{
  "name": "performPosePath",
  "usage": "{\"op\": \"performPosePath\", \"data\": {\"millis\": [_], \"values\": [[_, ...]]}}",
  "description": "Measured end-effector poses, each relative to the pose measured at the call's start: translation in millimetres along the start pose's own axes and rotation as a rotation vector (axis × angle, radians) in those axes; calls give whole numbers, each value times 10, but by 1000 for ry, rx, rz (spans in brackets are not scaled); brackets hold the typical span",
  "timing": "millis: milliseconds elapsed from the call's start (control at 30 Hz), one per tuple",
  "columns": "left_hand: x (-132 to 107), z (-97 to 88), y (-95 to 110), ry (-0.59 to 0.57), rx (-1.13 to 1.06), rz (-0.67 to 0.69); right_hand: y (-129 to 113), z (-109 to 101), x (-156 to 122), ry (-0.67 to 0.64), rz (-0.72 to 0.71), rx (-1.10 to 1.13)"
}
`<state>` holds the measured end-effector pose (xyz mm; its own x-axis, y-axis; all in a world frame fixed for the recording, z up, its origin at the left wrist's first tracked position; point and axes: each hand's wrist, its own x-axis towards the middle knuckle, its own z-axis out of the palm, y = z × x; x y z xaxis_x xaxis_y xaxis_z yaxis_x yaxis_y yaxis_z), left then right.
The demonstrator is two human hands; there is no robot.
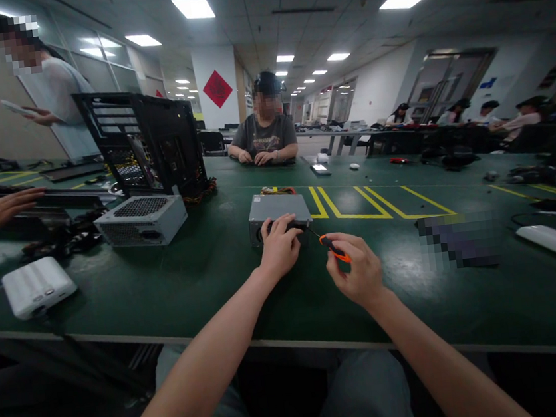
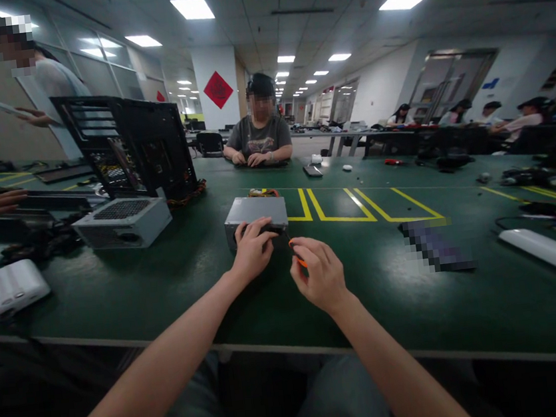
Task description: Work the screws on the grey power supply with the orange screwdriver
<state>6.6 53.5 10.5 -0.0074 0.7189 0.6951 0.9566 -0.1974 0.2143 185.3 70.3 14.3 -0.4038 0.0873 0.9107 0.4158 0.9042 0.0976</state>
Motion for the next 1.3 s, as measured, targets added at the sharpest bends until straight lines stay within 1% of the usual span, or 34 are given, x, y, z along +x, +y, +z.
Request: {"op": "performPosePath", "data": {"millis": [167,267,333,400,500,600,667,767,867,967,1100,1200,1300], "values": [[-6,20,-6,17,-13,8,-73,22,-9,-29,-38,-126],[-11,33,-18,31,-14,4,-125,54,-10,-69,-135,-102],[-12,33,-22,36,-17,7,-144,74,-15,-84,-153,-75],[-10,26,-20,33,-18,10,-150,85,-21,-81,-119,-72],[-5,12,-11,17,-11,6,-148,77,-25,-50,-72,-134],[0,4,-5,10,-9,3,-145,63,-25,-50,-104,-168],[0,2,-3,12,-12,3,-144,64,-25,-69,-125,-139],[-2,0,-3,10,-15,-3,-143,74,-26,-65,-98,-74],[-2,2,-7,3,-13,-3,-144,70,-21,-47,-60,-76],[0,11,-12,8,-10,4,-148,58,-12,-49,-78,-110],[0,21,-10,5,-9,-2,-160,65,-7,-41,-107,-49],[1,18,-5,-2,-3,-12,-165,77,-11,-44,-83,-18],[5,12,-4,-8,2,-9,-164,70,-18,-41,-46,-65]]}}
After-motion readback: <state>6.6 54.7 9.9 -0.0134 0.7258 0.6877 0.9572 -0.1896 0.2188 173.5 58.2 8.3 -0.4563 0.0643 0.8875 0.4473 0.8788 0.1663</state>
